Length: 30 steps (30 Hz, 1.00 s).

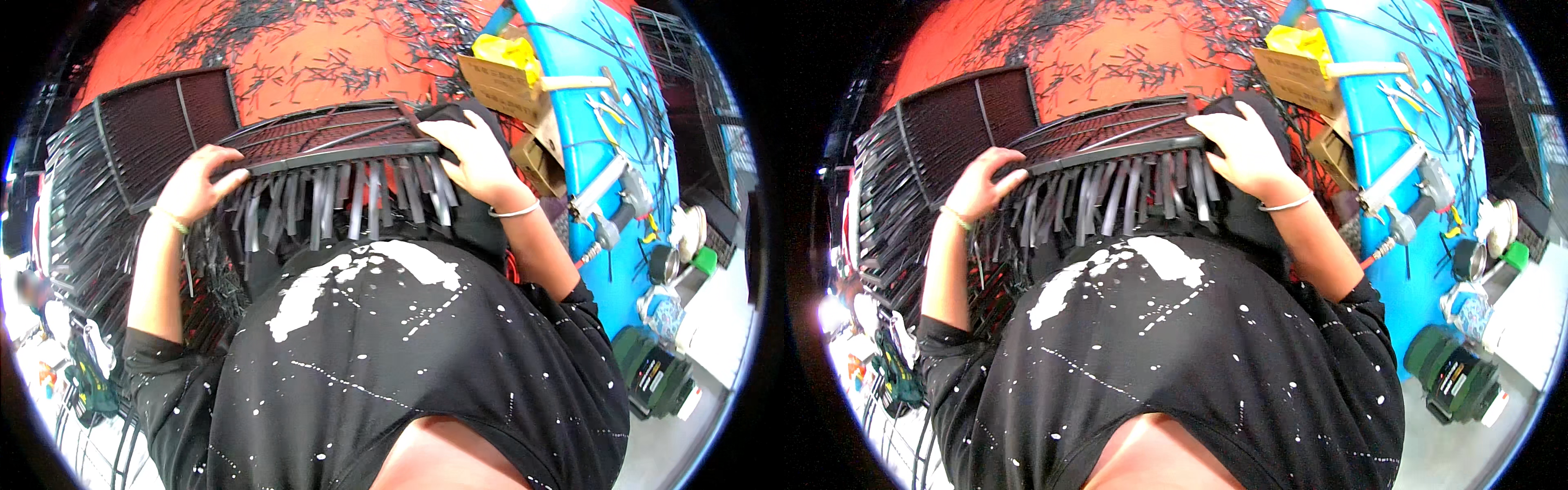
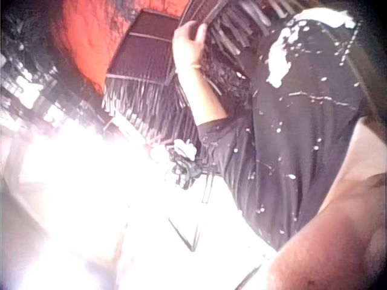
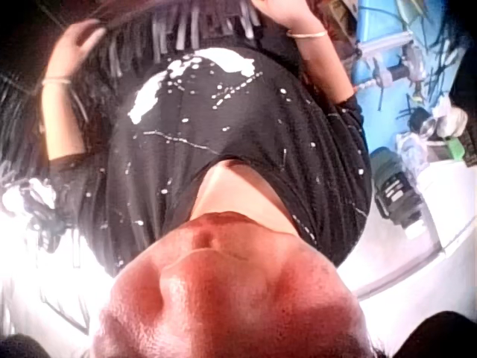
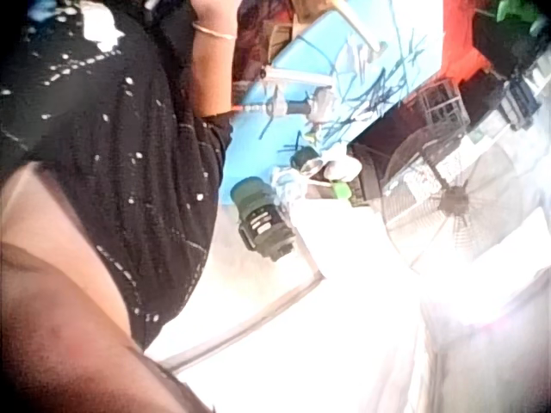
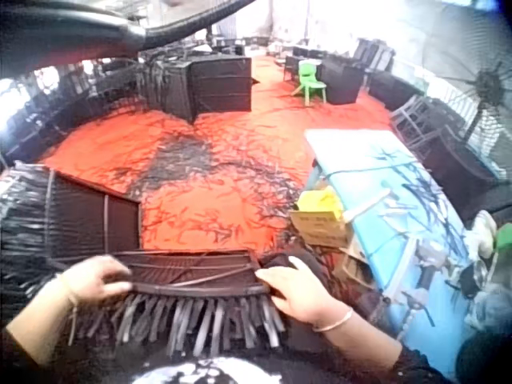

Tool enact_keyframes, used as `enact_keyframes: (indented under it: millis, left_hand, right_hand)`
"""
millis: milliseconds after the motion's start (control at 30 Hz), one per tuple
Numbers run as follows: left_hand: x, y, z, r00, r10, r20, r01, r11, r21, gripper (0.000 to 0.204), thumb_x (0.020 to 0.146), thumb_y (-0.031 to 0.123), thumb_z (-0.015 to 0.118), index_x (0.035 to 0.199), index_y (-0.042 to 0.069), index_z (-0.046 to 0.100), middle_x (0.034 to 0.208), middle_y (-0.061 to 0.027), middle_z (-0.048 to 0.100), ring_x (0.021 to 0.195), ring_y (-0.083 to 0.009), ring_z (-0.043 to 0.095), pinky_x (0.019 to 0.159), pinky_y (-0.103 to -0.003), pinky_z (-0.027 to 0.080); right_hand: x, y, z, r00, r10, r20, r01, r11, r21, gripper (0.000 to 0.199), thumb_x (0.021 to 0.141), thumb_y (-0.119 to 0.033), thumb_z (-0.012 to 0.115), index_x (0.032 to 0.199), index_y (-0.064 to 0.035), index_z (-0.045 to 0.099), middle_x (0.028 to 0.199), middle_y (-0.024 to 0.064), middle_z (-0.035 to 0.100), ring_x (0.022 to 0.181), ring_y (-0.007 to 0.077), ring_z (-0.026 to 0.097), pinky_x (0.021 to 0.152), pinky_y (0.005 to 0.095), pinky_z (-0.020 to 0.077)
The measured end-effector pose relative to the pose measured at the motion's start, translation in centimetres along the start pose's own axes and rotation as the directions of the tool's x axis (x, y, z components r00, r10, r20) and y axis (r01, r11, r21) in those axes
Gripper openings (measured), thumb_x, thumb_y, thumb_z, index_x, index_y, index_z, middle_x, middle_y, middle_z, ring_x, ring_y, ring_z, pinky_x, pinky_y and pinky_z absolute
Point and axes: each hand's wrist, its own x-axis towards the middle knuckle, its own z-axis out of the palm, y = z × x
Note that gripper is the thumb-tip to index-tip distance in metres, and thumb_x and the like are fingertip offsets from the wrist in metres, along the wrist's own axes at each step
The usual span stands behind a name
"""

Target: The person weaves black plastic strips into a grid-like mat while seated on the floor. They thread the strips through the existing weave, adjust the alignment, and use pliers to secure the ends.

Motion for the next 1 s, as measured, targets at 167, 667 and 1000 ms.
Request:
enact_keyframes:
  millis: [167,667,1000]
  left_hand:
    - [4.6,5.5,-0.5,0.991,0.059,-0.117,-0.077,0.985,-0.154,0.031,0.094,0.026,0.069,0.114,0.002,0.068,0.109,-0.0151,0.070,0.104,-0.0273,0.068,0.094,-0.036,0.052]
    - [12.3,12.6,11.4,0.851,0.380,-0.362,-0.371,0.923,0.097,0.028,0.096,0.035,0.062,0.096,0.008,0.069,0.088,-0.0092,0.064,0.082,-0.0285,0.066,0.070,-0.038,0.053]
    - [12.9,13.4,12.6,0.829,0.371,-0.418,-0.352,0.928,0.123,0.032,0.095,0.039,0.061,0.083,0.009,0.063,0.077,-0.0089,0.063,0.072,-0.0276,0.065,0.064,-0.039,0.052]
  right_hand:
    - [-2.1,-0.8,-0.4,0.995,-0.001,-0.104,0.007,0.998,0.061,0.046,0.087,-0.020,0.070,0.131,-0.0110,0.061,0.124,0.0107,0.066,0.117,0.0303,0.060,0.109,0.0487,0.0399]
    - [0.3,-2.9,2.3,0.858,0.258,-0.444,-0.003,0.867,0.498,0.015,0.096,-0.004,0.060,0.106,0.0011,0.070,0.102,0.0126,0.071,0.096,0.0243,0.069,0.087,0.0334,0.0534]
    - [1.1,-2.9,3.3,0.699,0.714,-0.036,0.138,-0.085,0.987,0.028,0.106,-0.019,0.046,0.085,-0.0033,0.057,0.082,0.0069,0.060,0.079,0.0170,0.058,0.080,0.0313,0.0461]
